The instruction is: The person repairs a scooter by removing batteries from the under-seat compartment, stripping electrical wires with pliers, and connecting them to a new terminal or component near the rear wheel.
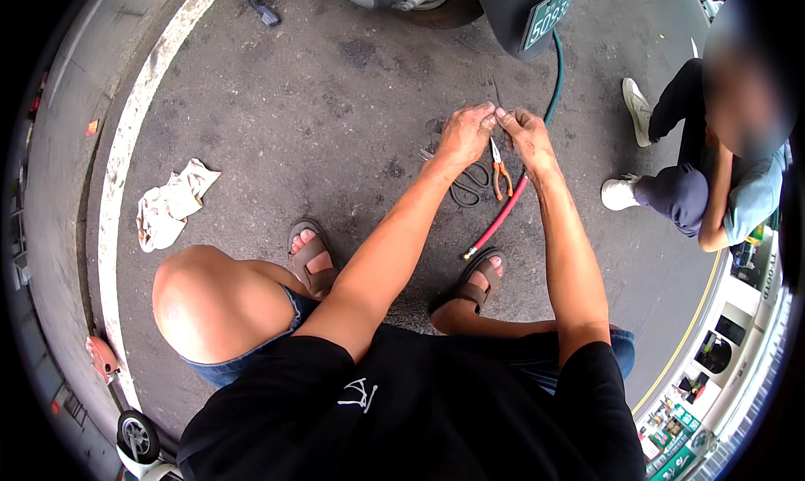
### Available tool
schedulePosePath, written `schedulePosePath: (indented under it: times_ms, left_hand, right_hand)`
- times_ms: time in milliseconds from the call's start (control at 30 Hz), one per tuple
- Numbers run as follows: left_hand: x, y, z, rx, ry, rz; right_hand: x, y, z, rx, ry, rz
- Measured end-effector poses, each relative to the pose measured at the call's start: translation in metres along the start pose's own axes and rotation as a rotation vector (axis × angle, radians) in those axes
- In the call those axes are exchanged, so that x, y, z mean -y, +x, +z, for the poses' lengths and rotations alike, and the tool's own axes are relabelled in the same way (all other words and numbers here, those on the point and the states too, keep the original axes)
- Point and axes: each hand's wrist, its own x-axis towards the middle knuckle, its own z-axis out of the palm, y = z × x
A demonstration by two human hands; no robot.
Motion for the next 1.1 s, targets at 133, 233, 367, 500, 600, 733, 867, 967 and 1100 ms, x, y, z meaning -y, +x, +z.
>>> schedulePosePath:
  times_ms: [133, 233, 367, 500, 600, 733, 867, 967, 1100]
  left_hand:
    - [0.005, -0.003, 0.0, -0.033, 0.121, 0.008]
    - [0.017, -0.002, -0.009, -0.064, 0.173, -0.001]
    - [0.026, 0.002, -0.023, -0.073, 0.218, -0.064]
    - [0.029, 0.002, -0.03, -0.066, 0.203, -0.085]
    - [0.031, 0.0, -0.031, -0.067, 0.213, -0.109]
    - [0.029, -0.003, -0.029, -0.106, 0.233, -0.108]
    - [0.028, -0.006, -0.026, -0.144, 0.209, -0.115]
    - [0.028, -0.003, -0.024, -0.163, 0.163, -0.151]
    - [0.032, 0.021, -0.038, -0.202, -0.477, -0.567]
  right_hand:
    - [-0.014, 0.002, 0.025, -0.113, 0.166, 0.02]
    - [-0.01, 0.008, 0.05, -0.205, 0.082, -0.032]
    - [-0.006, 0.01, 0.071, -0.21, 0.185, -0.067]
    - [-0.002, -0.002, 0.075, -0.181, 0.182, -0.141]
    - [-0.001, -0.007, 0.07, -0.107, 0.109, -0.109]
    - [0.0, -0.013, 0.07, -0.096, 0.157, -0.119]
    - [-0.004, -0.014, 0.071, -0.088, 0.131, -0.123]
    - [-0.007, -0.014, 0.076, -0.097, 0.217, -0.141]
    - [-0.02, -0.013, 0.068, 0.004, 0.742, -0.008]
